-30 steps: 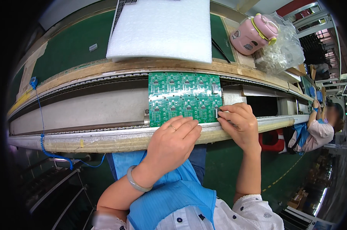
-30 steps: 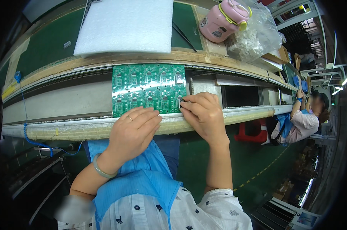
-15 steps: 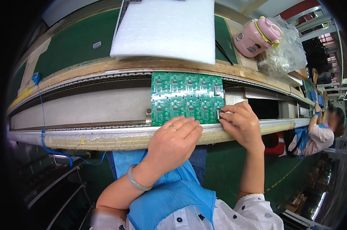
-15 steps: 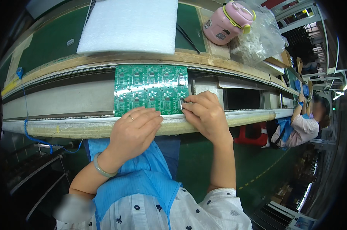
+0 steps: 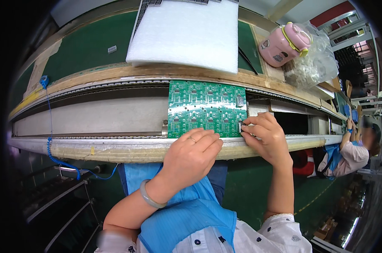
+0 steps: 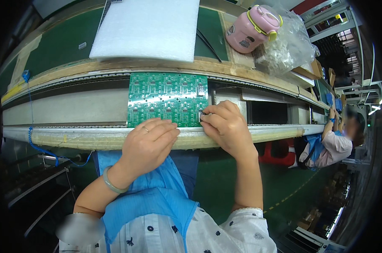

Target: The person places small rectangular electronic components onto a green circuit board using tweezers and their fingers. They repeatedly pick components from a white foam sheet, position them on the board, and press them into place.

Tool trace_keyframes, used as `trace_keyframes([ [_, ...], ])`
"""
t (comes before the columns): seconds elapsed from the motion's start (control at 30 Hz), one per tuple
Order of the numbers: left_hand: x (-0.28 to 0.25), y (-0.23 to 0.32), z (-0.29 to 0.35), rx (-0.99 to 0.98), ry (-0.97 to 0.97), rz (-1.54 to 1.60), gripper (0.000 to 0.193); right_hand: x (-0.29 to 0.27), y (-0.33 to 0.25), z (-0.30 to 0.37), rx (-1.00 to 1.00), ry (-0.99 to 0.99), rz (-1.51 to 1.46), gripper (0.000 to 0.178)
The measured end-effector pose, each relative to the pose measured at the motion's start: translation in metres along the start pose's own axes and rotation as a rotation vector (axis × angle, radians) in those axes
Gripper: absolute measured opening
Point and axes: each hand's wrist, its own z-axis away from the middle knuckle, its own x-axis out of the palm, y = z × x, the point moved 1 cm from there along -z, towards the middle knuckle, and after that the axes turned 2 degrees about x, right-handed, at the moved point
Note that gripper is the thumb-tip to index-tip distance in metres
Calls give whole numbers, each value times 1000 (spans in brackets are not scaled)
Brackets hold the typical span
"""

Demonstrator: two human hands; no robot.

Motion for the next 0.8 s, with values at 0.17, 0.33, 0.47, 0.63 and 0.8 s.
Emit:
trace_keyframes([
  [0.17,3,-1,3,16,8,21,20,7,-6,6,48,56,20,20],
  [0.33,0,1,0,10,0,-8,15,3,-7,8,50,14,61,19],
  [0.47,1,2,-3,16,5,-5,14,-2,-5,13,151,37,-35,18],
  [0.63,1,2,-3,13,-9,10,15,8,2,20,333,223,-268,12],
  [0.8,-20,4,-1,-86,27,177,21,22,11,22,411,390,-205,13],
])
